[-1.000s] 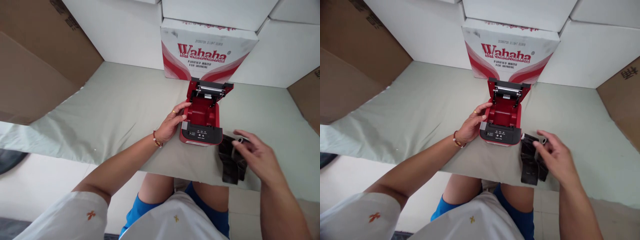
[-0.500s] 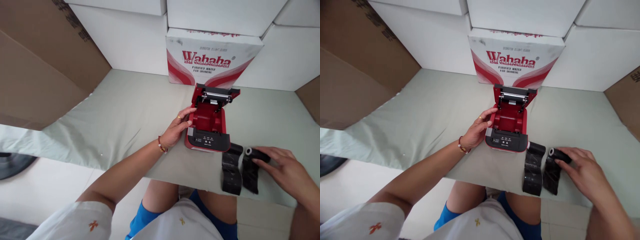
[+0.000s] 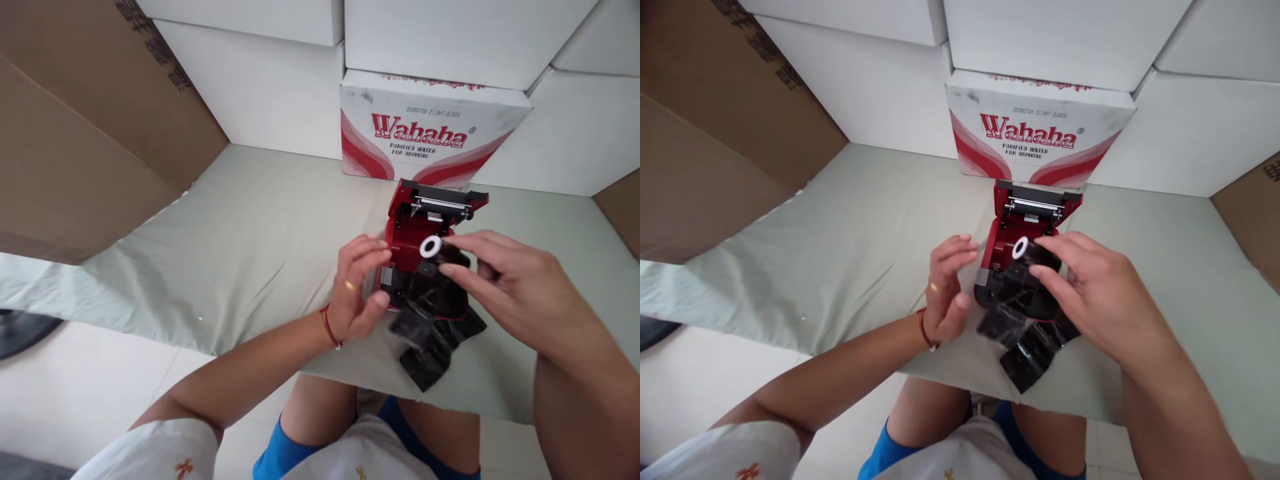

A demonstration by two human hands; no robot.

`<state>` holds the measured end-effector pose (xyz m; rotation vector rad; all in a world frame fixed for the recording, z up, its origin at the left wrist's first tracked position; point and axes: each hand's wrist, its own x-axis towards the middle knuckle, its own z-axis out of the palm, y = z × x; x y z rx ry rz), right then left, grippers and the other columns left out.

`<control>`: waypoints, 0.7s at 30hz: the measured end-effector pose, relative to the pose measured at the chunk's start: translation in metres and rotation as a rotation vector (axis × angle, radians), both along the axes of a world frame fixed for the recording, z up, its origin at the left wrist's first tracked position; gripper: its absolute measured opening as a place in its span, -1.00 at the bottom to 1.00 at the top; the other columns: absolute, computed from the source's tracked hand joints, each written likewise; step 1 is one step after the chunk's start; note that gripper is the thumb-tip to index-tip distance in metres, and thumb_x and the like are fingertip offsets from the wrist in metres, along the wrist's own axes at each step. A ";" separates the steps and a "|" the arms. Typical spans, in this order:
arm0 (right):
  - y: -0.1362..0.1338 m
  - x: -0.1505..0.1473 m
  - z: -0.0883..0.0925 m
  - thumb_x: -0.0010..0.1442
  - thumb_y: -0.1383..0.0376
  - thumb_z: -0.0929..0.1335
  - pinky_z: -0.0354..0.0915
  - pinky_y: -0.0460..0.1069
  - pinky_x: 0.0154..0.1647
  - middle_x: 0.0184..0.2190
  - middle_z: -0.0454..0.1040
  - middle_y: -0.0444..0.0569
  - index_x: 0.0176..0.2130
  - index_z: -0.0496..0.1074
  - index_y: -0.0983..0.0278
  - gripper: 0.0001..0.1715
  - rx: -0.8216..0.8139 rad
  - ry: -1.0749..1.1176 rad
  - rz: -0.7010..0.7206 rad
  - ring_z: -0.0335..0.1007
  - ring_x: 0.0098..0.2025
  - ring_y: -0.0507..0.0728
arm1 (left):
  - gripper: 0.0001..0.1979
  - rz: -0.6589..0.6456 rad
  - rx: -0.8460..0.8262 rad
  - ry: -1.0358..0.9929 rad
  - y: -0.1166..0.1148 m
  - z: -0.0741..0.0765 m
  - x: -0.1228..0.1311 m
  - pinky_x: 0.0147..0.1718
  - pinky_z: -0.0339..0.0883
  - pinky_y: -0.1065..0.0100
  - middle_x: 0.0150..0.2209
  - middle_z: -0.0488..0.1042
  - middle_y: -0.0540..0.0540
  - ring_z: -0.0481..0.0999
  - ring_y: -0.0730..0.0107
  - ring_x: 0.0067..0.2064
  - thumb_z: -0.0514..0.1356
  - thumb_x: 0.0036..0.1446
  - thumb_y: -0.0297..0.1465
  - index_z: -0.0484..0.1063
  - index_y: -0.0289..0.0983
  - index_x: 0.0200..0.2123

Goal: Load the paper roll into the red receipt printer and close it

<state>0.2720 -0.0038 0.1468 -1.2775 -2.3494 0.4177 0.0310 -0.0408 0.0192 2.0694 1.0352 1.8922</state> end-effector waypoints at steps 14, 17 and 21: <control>0.041 -0.042 -0.035 0.39 0.27 0.35 0.36 0.14 -0.36 -0.10 0.72 0.17 0.03 0.68 0.22 -0.66 0.085 -0.491 -0.080 0.63 -0.32 0.31 | -0.57 -0.026 0.113 0.316 -0.015 0.016 0.013 0.57 0.09 -0.01 -0.07 0.80 -0.07 0.78 0.20 0.11 0.28 0.32 -0.38 0.49 -0.19 0.24; 0.029 -0.035 -0.023 0.45 0.20 0.37 0.53 0.16 -0.14 -0.07 0.75 0.07 0.03 0.73 0.16 -0.67 0.027 -0.173 -0.023 0.69 -0.19 0.28 | -0.71 -0.010 0.130 0.405 -0.017 0.019 0.010 0.52 0.16 0.05 -0.04 0.80 -0.06 0.75 0.23 0.12 0.27 0.36 -0.39 0.57 -0.21 0.12; 0.015 -0.016 -0.009 0.51 -0.04 0.41 0.49 0.06 -0.24 -0.31 0.67 -0.04 -0.01 0.78 0.14 -0.57 0.140 0.295 -0.295 0.58 -0.32 0.15 | -0.71 0.012 0.151 0.468 -0.020 0.018 0.011 0.27 0.31 0.15 0.02 0.79 -0.08 0.68 0.24 0.08 0.23 0.43 -0.36 0.62 -0.21 0.13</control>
